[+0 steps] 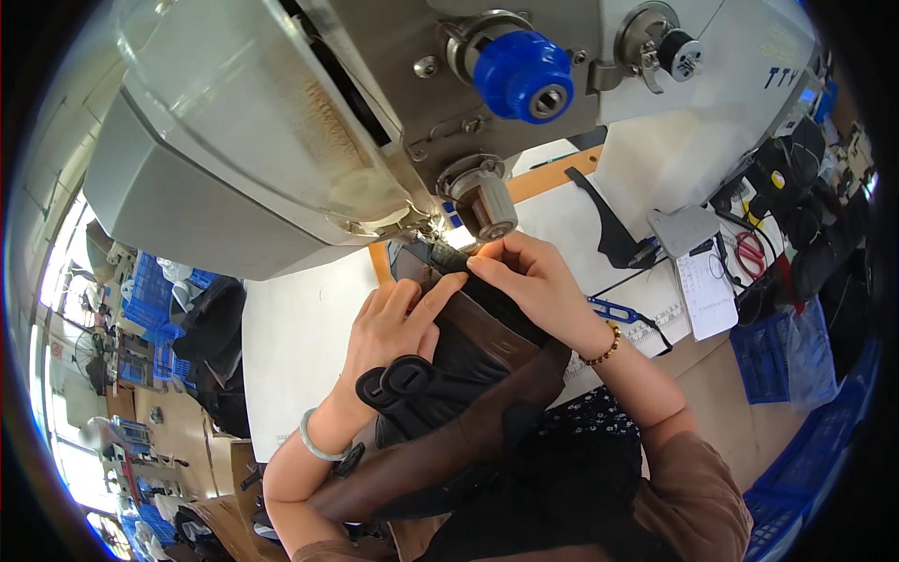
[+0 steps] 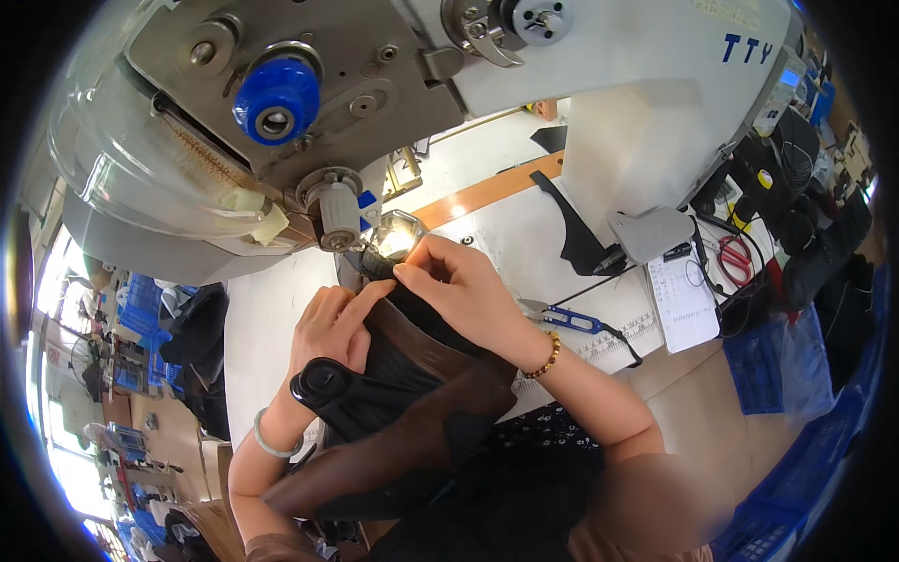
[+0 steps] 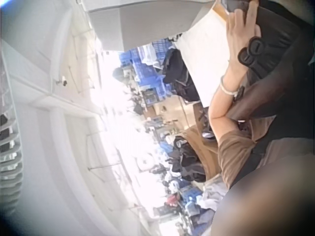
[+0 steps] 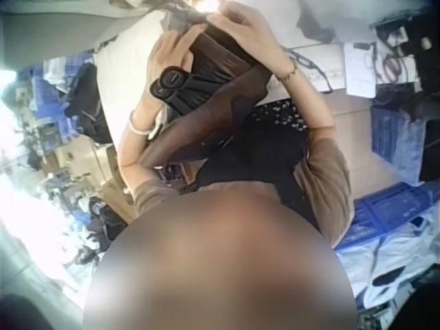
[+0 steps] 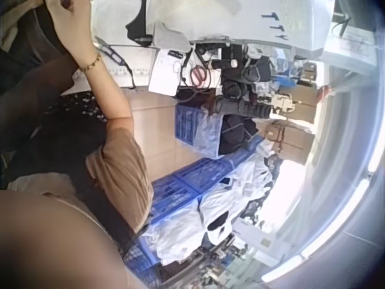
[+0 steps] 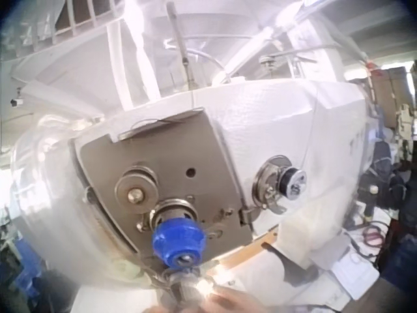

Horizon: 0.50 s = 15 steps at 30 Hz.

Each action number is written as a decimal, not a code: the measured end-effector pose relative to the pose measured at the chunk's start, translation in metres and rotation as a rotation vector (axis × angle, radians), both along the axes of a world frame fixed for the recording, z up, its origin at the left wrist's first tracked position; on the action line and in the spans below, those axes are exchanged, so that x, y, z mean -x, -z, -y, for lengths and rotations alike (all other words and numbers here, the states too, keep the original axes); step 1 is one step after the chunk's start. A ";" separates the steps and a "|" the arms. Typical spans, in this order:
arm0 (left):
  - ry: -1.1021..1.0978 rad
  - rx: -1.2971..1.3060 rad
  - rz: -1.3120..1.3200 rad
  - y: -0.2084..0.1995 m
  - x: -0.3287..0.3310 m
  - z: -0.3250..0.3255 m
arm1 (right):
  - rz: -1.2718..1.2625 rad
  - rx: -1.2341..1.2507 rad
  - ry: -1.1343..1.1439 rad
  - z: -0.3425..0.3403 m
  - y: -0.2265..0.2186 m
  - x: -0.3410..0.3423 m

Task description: The person stitches boot upper components together using a sewing machine, guiding the seams under the needle and turning the assembled upper over by hand.

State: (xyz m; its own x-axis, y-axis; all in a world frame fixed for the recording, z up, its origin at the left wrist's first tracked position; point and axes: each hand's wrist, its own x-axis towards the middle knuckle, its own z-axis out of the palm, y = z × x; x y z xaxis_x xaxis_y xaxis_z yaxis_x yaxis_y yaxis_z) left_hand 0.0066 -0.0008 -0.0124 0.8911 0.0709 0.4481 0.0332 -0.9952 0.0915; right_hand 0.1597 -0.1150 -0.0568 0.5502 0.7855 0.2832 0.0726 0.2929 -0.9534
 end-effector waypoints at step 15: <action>-0.002 -0.024 0.013 0.001 0.000 -0.002 | 0.059 -0.030 -0.067 0.007 0.005 0.002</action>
